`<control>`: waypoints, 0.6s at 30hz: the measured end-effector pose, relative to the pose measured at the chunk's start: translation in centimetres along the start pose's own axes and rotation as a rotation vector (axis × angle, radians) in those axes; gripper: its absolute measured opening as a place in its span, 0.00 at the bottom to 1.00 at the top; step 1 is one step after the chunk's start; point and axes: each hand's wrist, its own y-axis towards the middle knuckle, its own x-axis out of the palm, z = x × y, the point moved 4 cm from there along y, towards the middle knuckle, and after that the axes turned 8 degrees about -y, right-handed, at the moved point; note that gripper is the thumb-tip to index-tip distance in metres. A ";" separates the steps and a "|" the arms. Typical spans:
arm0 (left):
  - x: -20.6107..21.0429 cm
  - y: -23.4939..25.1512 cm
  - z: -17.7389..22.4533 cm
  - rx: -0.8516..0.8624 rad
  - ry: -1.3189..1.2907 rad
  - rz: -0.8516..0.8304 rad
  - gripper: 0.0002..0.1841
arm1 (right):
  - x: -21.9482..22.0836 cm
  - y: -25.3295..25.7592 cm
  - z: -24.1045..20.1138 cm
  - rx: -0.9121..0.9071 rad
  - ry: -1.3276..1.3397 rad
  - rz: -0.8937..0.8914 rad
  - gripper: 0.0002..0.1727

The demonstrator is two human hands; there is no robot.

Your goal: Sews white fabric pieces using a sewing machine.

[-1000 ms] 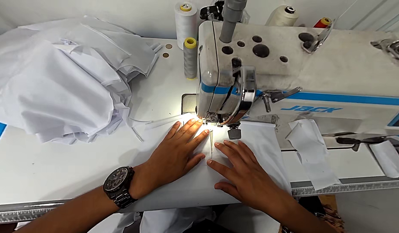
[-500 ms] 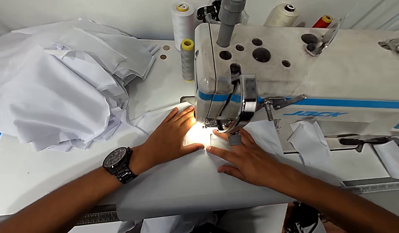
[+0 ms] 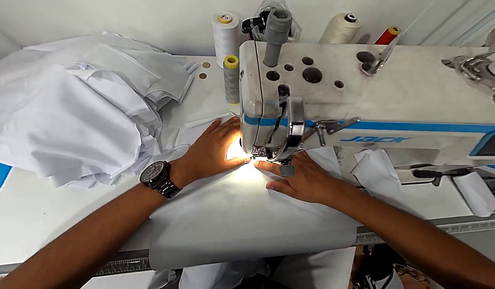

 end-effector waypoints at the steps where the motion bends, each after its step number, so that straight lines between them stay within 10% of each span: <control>1: 0.2 0.0 -0.3 -0.010 0.023 -0.017 0.34 | -0.1 0.0 0.0 -0.005 -0.003 0.003 0.33; 18: 2.4 -9.5 4.2 -0.001 0.220 -0.124 0.42 | -0.6 -2.6 -1.8 0.059 0.006 0.031 0.37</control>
